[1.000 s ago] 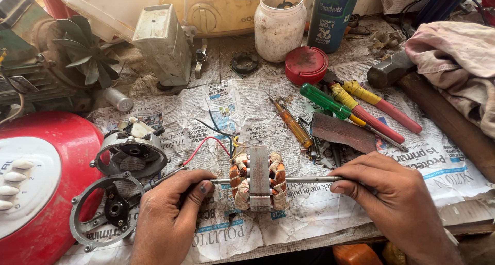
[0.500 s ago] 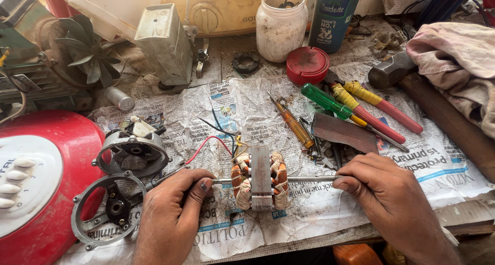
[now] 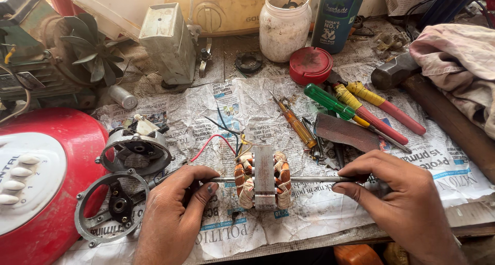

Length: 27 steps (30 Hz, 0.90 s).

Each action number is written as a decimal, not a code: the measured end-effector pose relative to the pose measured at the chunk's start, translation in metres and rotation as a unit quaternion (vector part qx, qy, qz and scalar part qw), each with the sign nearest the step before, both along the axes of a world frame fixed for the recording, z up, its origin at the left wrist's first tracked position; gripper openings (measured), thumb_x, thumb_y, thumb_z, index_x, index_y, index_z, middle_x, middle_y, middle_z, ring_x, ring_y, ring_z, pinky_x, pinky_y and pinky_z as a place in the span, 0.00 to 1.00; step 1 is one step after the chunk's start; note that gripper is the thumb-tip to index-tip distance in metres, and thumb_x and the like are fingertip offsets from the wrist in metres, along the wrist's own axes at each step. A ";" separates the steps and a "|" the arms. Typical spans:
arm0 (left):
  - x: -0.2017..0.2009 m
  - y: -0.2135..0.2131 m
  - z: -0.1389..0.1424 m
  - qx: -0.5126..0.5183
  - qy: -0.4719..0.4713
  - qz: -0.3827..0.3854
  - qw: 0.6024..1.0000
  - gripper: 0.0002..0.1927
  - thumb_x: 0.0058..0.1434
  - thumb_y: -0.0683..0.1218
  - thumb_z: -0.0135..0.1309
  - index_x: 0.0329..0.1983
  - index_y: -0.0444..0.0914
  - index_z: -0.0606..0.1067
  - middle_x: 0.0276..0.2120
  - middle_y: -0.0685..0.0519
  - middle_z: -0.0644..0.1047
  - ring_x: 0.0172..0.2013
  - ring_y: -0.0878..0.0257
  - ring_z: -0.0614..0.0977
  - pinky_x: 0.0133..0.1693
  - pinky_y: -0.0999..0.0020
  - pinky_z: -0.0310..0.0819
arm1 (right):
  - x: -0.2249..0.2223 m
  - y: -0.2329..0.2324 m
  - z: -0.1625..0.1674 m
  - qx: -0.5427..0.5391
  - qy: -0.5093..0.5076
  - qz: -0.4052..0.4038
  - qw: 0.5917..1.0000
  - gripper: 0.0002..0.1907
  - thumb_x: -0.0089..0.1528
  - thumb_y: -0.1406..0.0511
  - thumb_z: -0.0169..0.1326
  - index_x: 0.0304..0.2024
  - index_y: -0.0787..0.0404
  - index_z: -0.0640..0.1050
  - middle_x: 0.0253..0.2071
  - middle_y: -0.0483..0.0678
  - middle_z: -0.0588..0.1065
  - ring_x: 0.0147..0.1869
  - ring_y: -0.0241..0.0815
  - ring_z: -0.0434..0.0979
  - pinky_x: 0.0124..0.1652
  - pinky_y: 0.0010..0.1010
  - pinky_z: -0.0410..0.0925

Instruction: The person threads a long threaded rod through the wound stator of a disassembled fan motor, then holds the stator and works the rod and shaft into the central bore, twisting and pushing to seat the rotor shaft through the windings on a newspaper-covered workbench.

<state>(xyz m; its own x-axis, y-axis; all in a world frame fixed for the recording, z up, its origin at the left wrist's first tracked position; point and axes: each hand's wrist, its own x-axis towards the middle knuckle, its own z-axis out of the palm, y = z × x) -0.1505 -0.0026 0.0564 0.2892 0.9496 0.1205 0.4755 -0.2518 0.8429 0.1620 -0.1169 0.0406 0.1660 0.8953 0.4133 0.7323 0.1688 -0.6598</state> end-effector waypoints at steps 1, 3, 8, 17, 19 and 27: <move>0.000 0.000 0.001 0.004 0.007 -0.001 1.000 0.10 0.57 0.40 0.58 0.42 0.38 0.81 0.28 0.53 0.83 0.26 0.68 0.81 0.30 0.71 0.76 | 0.000 0.000 -0.001 0.003 0.005 0.000 1.000 0.12 0.53 0.64 0.68 0.37 0.62 0.83 0.37 0.44 0.80 0.40 0.35 0.80 0.38 0.26 0.71; 0.001 0.000 0.003 -0.005 0.011 0.004 1.000 0.10 0.58 0.40 0.57 0.42 0.38 0.81 0.27 0.53 0.83 0.25 0.67 0.81 0.30 0.70 0.76 | 0.000 0.000 0.000 0.000 0.001 -0.006 1.000 0.10 0.55 0.65 0.67 0.37 0.62 0.84 0.36 0.43 0.80 0.39 0.35 0.80 0.37 0.26 0.71; 0.002 0.000 0.004 -0.030 0.019 0.012 0.999 0.09 0.58 0.40 0.57 0.42 0.38 0.81 0.25 0.52 0.80 0.24 0.66 0.78 0.27 0.69 0.73 | -0.002 0.002 0.004 -0.038 -0.012 -0.046 0.998 0.07 0.56 0.66 0.64 0.35 0.63 0.84 0.33 0.44 0.81 0.37 0.36 0.79 0.37 0.28 0.71; 0.001 -0.002 0.003 -0.018 0.003 0.003 1.000 0.10 0.58 0.40 0.58 0.44 0.38 0.81 0.25 0.52 0.81 0.22 0.66 0.75 0.25 0.69 0.70 | 0.004 0.000 -0.001 -0.027 -0.002 0.007 1.000 0.14 0.53 0.63 0.69 0.40 0.61 0.84 0.37 0.42 0.80 0.39 0.34 0.80 0.35 0.24 0.73; -0.001 -0.002 0.003 0.005 0.004 -0.010 1.000 0.11 0.57 0.40 0.58 0.44 0.38 0.81 0.27 0.53 0.81 0.22 0.66 0.75 0.25 0.69 0.70 | 0.006 -0.001 -0.003 -0.031 0.005 0.017 0.999 0.12 0.54 0.64 0.69 0.39 0.60 0.85 0.36 0.42 0.80 0.39 0.34 0.80 0.36 0.25 0.71; 0.001 -0.002 -0.004 0.050 0.027 -0.007 0.998 0.05 0.62 0.42 0.56 0.38 0.35 0.80 0.26 0.51 0.79 0.24 0.65 0.78 0.29 0.69 0.72 | 0.012 0.000 -0.012 -0.057 -0.020 0.001 0.998 0.10 0.60 0.62 0.62 0.38 0.63 0.84 0.36 0.44 0.80 0.39 0.38 0.78 0.38 0.27 0.72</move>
<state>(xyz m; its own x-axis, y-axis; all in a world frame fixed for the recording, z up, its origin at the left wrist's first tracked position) -0.1499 -0.0044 0.0527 0.3102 0.9296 0.1988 0.5152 -0.3401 0.7867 0.1738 -0.1171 0.0287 0.1487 0.9373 0.3151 0.7587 0.0963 -0.6443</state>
